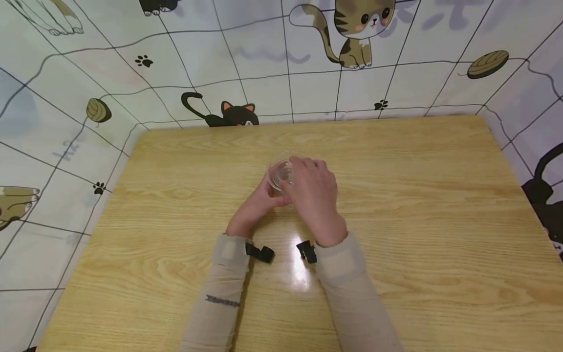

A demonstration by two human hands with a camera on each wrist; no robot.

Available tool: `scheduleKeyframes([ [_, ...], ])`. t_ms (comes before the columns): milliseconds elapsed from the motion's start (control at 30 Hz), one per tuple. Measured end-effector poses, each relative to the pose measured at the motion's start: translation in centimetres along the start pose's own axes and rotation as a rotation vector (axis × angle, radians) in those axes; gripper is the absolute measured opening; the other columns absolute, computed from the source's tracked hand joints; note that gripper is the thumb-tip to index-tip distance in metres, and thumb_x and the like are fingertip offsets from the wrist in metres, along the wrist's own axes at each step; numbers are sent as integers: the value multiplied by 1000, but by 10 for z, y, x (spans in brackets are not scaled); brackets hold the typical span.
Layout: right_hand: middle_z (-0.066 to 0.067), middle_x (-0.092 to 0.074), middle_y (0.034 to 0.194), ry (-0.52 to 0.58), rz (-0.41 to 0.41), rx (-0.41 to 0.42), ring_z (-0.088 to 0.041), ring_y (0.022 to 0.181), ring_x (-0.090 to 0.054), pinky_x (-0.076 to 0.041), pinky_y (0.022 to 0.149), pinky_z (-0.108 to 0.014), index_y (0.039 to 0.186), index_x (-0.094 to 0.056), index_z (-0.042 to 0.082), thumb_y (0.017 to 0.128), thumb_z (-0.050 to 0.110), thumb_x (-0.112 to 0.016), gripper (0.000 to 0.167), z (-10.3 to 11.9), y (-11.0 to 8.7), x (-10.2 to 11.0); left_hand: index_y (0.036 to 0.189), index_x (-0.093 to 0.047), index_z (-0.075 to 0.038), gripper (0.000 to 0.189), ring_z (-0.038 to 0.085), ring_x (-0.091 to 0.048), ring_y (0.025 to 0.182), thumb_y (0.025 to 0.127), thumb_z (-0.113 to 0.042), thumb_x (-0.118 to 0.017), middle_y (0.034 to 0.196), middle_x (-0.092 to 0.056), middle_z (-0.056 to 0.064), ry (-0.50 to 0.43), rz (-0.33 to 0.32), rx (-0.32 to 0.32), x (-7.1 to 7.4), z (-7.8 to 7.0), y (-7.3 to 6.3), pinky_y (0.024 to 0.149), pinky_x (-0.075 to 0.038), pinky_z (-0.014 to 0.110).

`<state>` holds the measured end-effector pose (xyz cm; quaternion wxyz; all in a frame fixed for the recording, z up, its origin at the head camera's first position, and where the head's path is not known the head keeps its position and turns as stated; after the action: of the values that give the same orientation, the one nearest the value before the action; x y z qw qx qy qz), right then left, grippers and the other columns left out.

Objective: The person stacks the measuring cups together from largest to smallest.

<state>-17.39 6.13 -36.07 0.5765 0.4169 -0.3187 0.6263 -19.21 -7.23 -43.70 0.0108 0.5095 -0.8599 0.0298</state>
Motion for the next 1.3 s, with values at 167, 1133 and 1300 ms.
scheduleKeyframes([
  [167, -10, -55, 120, 2, 14, 0, -33, 112, -43, -42, 78, -50, 125, -51, 11, 78, 36, -67, 56, 0, -1, 2, 141, -18, -27, 89, 10, -25, 127, 73, -16, -74, 138, -29, -7, 10, -2, 4, 0, 1, 1, 104, -15, 40],
  [1133, -15, -62, 101, -132, 97, 77, -35, 93, -55, -47, 57, -46, 126, -48, 6, 78, 29, -69, 57, 12, 4, 11, 140, -21, -29, 89, 3, -21, 128, 71, -23, -76, 139, -27, -11, 11, -6, 12, 1, 8, 0, 104, -16, 35],
  [1300, -15, -63, 99, -172, 115, 85, -33, 85, -58, -45, 50, -42, 125, -48, 6, 77, 30, -69, 58, 13, 6, 12, 139, -23, -31, 87, 5, -24, 127, 71, -23, -76, 138, -30, -10, 0, -5, 10, 1, 7, 0, 104, -17, 35],
])
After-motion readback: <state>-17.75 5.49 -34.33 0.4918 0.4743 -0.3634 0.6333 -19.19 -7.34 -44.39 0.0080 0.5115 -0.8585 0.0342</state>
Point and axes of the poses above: each hand's wrist, its own y-axis towards the middle knuckle, its own x-axis out of the back of the hand, z = x × y, the point moved 3 cm from there along y, towards the middle knuckle
